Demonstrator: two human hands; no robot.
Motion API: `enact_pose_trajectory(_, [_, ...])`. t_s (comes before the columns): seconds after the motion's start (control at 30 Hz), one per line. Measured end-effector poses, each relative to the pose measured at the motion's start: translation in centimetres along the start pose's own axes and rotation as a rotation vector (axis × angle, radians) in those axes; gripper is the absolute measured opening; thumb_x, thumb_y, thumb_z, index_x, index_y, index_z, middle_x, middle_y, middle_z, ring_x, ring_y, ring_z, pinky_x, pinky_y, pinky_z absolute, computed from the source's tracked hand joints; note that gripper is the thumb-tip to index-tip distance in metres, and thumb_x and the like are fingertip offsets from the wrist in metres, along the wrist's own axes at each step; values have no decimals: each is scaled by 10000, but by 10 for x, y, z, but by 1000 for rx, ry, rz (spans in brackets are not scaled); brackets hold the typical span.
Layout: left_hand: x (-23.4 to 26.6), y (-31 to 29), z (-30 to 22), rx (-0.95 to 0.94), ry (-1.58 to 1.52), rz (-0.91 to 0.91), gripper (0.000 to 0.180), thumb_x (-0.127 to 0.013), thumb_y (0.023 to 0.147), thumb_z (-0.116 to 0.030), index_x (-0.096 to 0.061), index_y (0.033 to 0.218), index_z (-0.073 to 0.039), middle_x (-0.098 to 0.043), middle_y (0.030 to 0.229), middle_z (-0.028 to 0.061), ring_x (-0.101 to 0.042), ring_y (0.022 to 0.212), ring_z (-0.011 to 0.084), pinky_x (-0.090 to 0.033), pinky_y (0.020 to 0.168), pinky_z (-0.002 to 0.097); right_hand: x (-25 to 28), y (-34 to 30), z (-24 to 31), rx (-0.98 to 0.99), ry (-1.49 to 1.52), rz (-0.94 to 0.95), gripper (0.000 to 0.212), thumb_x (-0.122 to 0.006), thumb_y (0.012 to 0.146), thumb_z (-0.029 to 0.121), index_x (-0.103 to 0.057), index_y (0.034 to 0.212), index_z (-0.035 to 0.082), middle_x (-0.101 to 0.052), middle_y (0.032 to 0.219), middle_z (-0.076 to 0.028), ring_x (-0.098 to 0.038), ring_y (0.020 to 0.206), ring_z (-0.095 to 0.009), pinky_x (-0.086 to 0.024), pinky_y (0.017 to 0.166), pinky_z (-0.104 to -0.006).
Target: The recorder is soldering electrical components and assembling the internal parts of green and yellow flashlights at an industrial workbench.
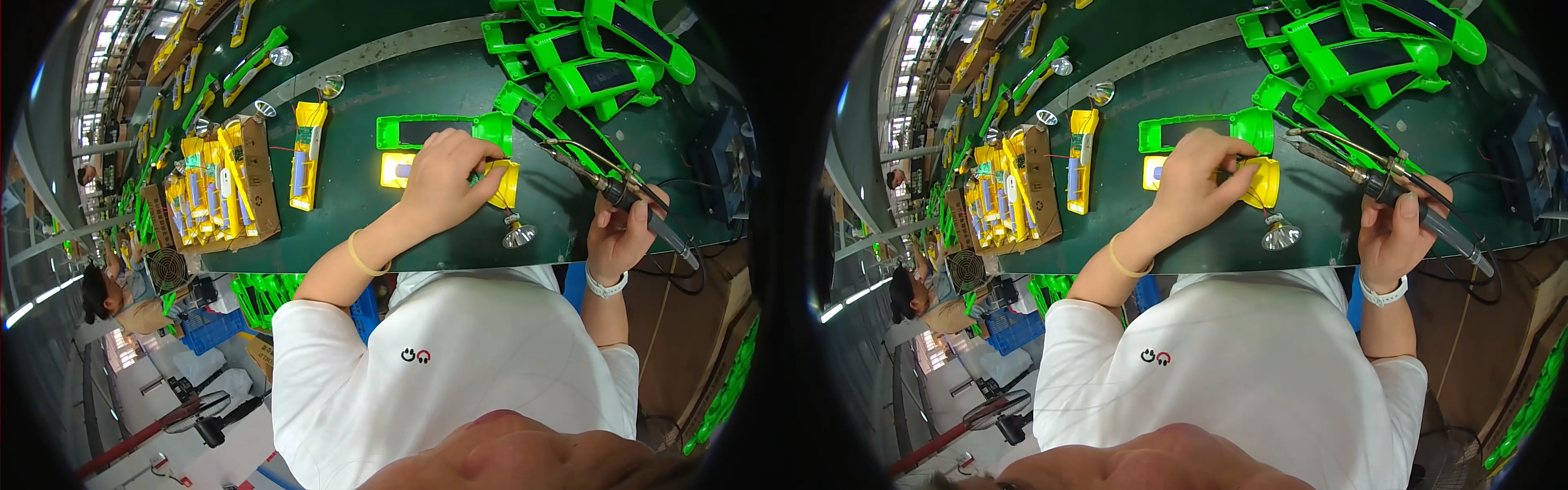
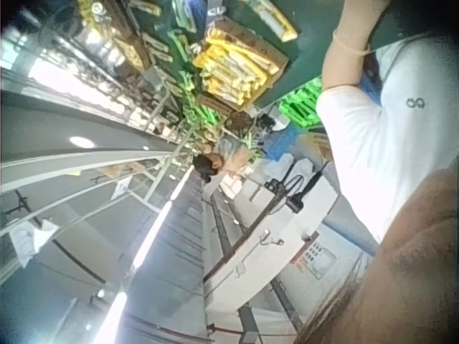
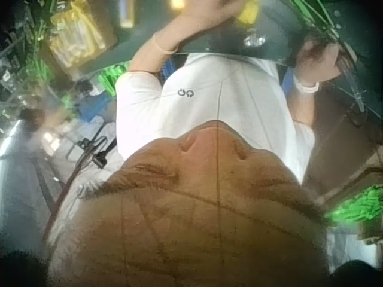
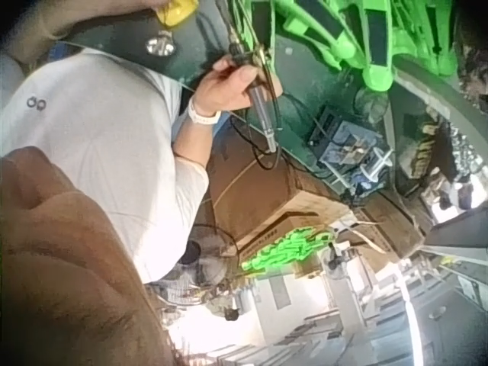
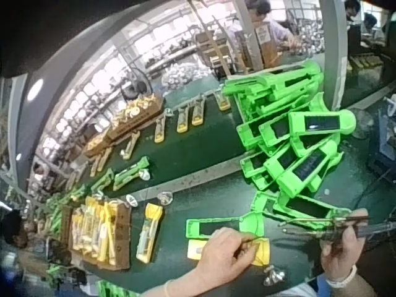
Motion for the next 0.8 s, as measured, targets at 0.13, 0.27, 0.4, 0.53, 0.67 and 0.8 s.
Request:
enact_pose_trajectory(0.13, [14,-16,38,343,-645,-203,238,-574,797,3,-466,1009,-3,-550,810,40,-548,763,101,-465,666,244,1,2,-5,-9,25,-33,244,-526,859,214,-412,975,31,-487,738,-77,-440,483,-115,-382,434,-220])
enact_pose_trajectory(0.27, [3,-13,33,496,-975,0,452,-627,754,-23,-378,1131,-25,-526,749,25,-507,679,77,-426,655,229,-4,4,-5,-11,19,-9,239,-527,860,211,-415,974,34,-484,735,-72,-439,484,-114,-383,434,-222])
enact_pose_trajectory(0.4, [6,4,3,80,-39,37,315,-704,673,-91,-564,953,-54,-471,609,28,-477,579,168,-363,554,274,-7,7,-1,7,40,-17,233,-529,857,203,-416,978,39,-490,756,-70,-436,478,-115,-387,434,-228])
enact_pose_trajectory(0.53, [6,-2,0,-113,-44,-76,125,-658,702,-57,-623,818,-85,-498,621,62,-476,578,233,-380,552,332,-7,5,-2,-4,42,-12,225,-528,854,188,-408,978,44,-494,780,-73,-441,483,-118,-392,431,-232])
enact_pose_trajectory(0.67, [32,-7,20,-104,39,-110,117,-633,723,-55,-629,838,-77,-519,675,53,-500,672,234,-410,593,325,-9,2,-7,-59,4,26,200,-528,853,140,-400,972,43,-489,772,-78,-447,485,-123,-387,421,-233])
enact_pose_trajectory(0.8, [24,0,30,-45,-37,-12,91,-619,730,-59,-623,820,-73,-574,738,73,-544,731,256,-447,650,330,-24,-3,-24,-213,-147,106,226,-564,834,84,-396,976,32,-482,760,-64,-456,505,-108,-398,431,-226])
Point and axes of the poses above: each hand's wrist, its own y-axis towards the middle knuckle, its own x-axis out of the back of the hand, z = x × y, the point moved 9 cm from there along y, towards the middle knuckle
